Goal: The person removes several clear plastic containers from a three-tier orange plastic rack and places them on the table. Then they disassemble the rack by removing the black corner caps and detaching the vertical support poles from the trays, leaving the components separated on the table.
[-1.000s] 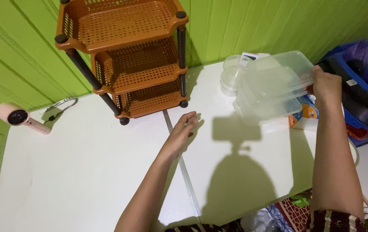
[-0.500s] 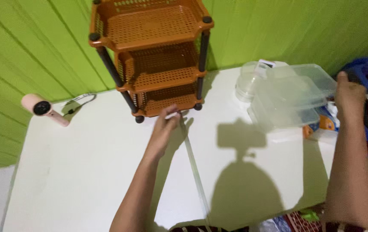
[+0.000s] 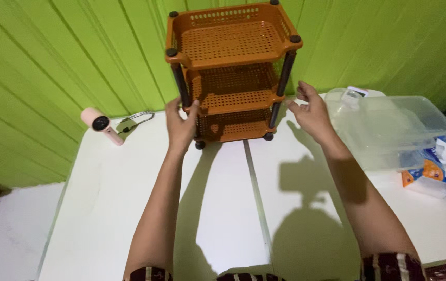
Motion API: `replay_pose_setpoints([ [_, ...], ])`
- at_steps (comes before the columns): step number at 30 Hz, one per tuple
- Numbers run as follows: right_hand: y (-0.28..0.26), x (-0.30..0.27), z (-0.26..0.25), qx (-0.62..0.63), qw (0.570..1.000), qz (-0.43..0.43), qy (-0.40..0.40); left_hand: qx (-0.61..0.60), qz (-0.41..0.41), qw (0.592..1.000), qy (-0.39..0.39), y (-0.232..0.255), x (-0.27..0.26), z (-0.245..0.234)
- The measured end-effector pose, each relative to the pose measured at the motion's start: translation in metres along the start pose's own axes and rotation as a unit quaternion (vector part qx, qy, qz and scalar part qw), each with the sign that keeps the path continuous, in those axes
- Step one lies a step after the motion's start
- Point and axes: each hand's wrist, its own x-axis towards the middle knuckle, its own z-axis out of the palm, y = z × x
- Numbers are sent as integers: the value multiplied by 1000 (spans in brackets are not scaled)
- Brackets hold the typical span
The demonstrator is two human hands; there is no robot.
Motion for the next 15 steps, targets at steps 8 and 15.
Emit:
replay_pose_setpoints([
  [8, -24, -3, 25, 6, 998, 56, -42, -3, -37, 999, -34, -6, -3, -13],
  [15, -38, -39, 25, 31, 993, 55, -101, -30, -35, 998, -38, 2, -32, -59],
])
